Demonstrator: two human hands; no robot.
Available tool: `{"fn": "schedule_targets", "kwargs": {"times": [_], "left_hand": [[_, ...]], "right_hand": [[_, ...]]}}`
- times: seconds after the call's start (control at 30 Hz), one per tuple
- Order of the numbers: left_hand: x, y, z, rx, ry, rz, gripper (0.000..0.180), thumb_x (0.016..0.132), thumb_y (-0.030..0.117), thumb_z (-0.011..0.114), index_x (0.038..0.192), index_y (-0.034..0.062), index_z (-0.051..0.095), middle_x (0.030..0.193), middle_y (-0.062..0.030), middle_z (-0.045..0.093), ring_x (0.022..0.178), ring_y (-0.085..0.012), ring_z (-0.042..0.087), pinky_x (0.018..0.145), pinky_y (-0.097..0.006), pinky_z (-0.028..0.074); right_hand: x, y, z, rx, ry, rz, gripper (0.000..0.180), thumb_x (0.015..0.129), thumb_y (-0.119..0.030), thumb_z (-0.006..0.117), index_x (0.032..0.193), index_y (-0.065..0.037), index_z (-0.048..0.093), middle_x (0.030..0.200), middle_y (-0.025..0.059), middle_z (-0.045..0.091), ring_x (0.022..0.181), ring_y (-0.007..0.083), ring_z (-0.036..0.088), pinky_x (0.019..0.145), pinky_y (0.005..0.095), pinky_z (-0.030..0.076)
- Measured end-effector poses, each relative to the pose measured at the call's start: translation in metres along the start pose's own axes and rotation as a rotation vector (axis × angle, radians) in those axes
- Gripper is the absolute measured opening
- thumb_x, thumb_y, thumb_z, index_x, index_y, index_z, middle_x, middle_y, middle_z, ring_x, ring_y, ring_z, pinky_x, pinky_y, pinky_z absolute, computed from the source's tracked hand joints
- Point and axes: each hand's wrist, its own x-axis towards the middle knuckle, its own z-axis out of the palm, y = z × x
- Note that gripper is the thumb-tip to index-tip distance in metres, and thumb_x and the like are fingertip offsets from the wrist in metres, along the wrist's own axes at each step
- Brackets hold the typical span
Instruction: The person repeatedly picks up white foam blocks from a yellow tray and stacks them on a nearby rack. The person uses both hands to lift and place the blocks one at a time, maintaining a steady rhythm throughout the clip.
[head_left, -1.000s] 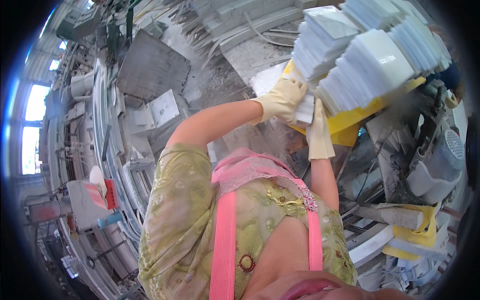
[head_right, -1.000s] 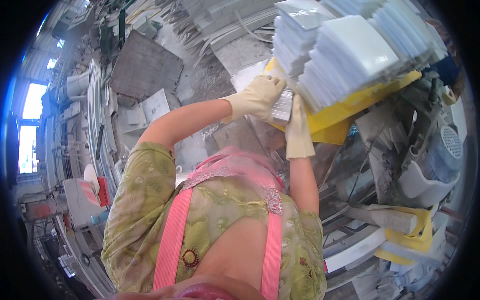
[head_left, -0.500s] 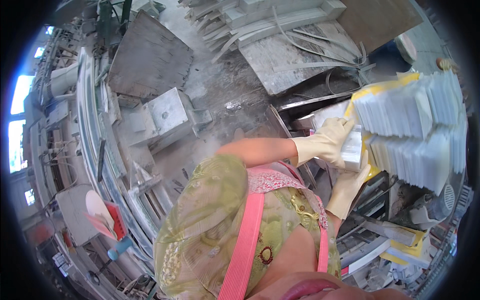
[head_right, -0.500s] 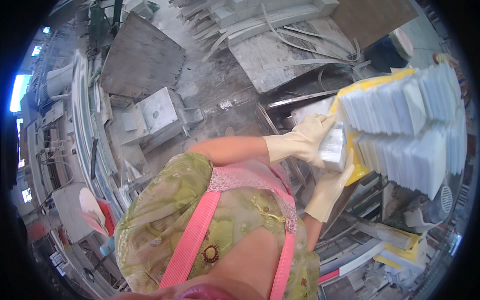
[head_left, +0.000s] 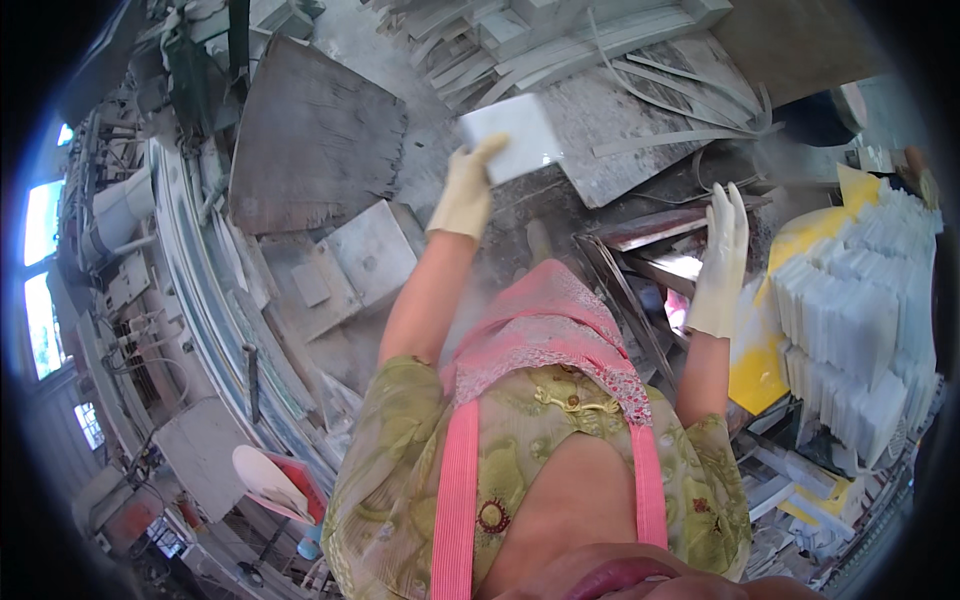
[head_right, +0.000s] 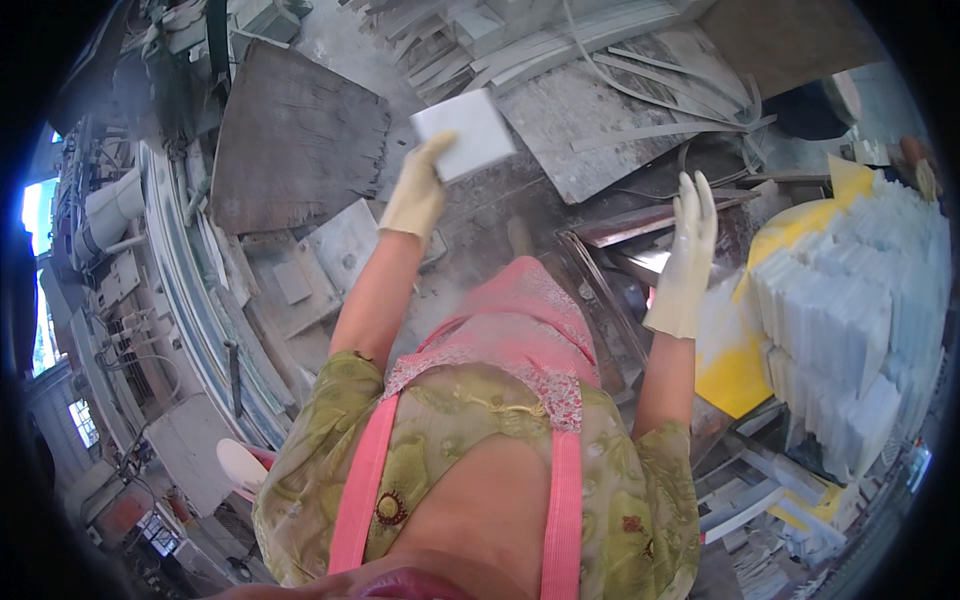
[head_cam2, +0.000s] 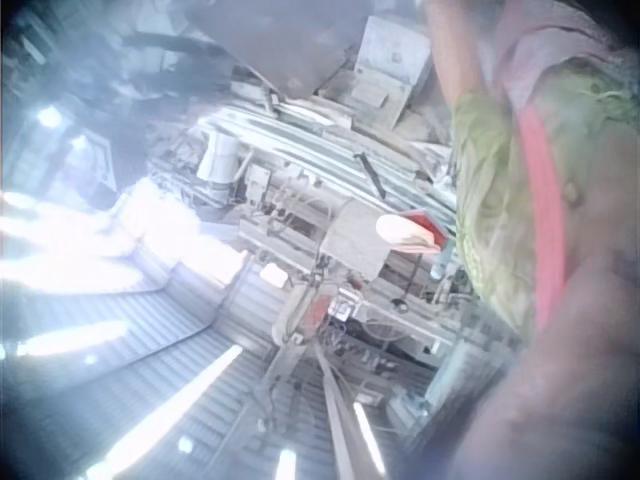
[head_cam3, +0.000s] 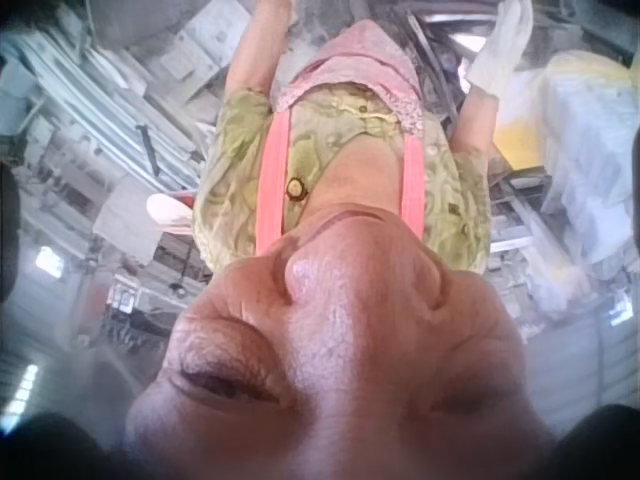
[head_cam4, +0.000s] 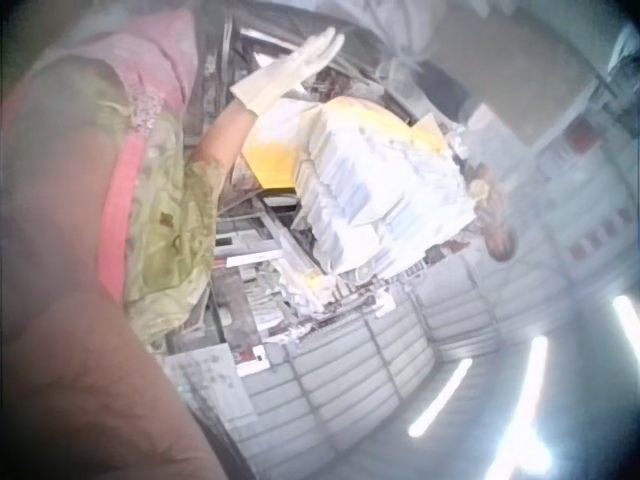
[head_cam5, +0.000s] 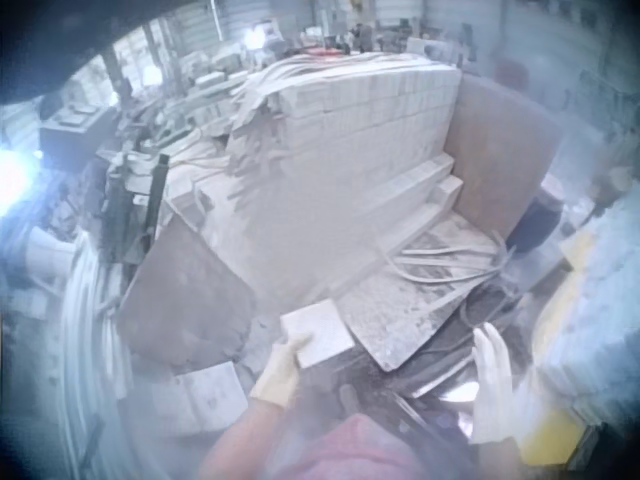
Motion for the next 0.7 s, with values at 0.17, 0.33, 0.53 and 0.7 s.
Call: {"fn": "schedule_targets", "kwargs": {"times": [0.17,0.33,0.53,0.7], "left_hand": [[0.062,0.025,-0.071,-0.259,0.2,0.047,0.057,0.095,0.026,0.068,0.14,-0.0042,0.051,0.136,-0.0158,0.062,0.125,-0.0296,0.061,0.109,-0.039,0.047],[0.129,0.043,-0.095,-0.27,0.143,0.02,0.062,0.09,0.03,0.072,0.144,0.0078,0.05,0.142,-0.0128,0.058,0.131,-0.0335,0.056,0.114,-0.053,0.043],[0.23,0.039,-0.06,-0.319,0.24,-0.143,0.061,0.092,0.03,0.069,0.145,0.0085,0.049,0.141,-0.0119,0.059,0.13,-0.0342,0.055,0.114,-0.053,0.04],[0.344,0.027,-0.006,-0.397,0.23,-0.229,0.058,0.095,0.029,0.066,0.144,0.0052,0.049,0.141,-0.0123,0.058,0.131,-0.0337,0.054,0.115,-0.052,0.038]], "right_hand": [[0.049,0.056,-0.014,0.196,0.146,0.092,0.05,0.109,-0.026,0.048,0.149,0.003,0.039,0.149,0.0174,0.047,0.143,0.0246,0.042,0.122,0.0372,0.032],[0.132,0.136,0.033,0.286,0.21,0.465,0.058,0.107,-0.033,0.052,0.149,0.004,0.039,0.152,0.0218,0.045,0.142,0.0315,0.044,0.12,0.0409,0.034],[0.177,0.168,0.106,0.132,-0.032,0.618,0.053,0.105,-0.032,0.058,0.144,0.002,0.047,0.141,0.0172,0.056,0.129,0.0257,0.057,0.111,0.0365,0.045],[0.191,0.165,0.136,0.051,-0.065,0.81,0.05,0.106,-0.031,0.055,0.144,0.002,0.048,0.136,0.0159,0.06,0.125,0.0221,0.06,0.107,0.0331,0.048]]}}
